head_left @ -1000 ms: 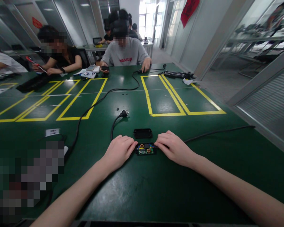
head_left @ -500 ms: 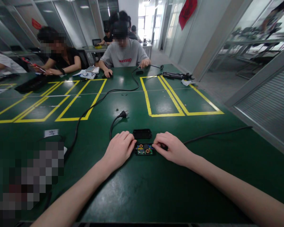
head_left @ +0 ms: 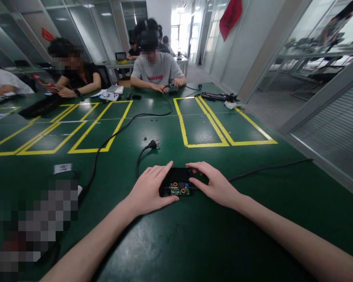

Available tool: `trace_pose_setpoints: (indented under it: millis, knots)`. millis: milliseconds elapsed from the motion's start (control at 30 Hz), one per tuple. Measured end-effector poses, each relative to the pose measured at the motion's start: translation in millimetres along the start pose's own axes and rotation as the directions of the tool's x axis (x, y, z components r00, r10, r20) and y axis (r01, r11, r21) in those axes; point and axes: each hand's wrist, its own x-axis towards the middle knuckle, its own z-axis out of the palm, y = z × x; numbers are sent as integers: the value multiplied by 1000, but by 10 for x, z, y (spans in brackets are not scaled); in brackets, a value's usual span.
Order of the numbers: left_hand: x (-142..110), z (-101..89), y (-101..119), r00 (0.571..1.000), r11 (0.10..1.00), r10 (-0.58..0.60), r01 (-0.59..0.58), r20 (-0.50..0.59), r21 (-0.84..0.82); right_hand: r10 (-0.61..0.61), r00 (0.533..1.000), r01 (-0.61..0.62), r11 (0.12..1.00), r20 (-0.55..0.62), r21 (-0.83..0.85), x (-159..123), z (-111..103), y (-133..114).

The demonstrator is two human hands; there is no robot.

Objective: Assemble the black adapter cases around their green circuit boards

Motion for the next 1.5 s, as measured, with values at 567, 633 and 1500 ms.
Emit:
trace_pose_setpoints:
  millis: [567,633,1500]
  knots:
    - [6,-40,95,999,971,-42,40,0,-235,11,996,2,989,-90,146,-2,94,-79]
    - [7,-50,97,999,967,-45,46,8,-249,-11,998,22,987,-68,157,-3,79,-92]
    - [-11,-65,98,999,963,31,-41,-43,-266,-227,950,242,969,214,-49,-10,-59,-211]
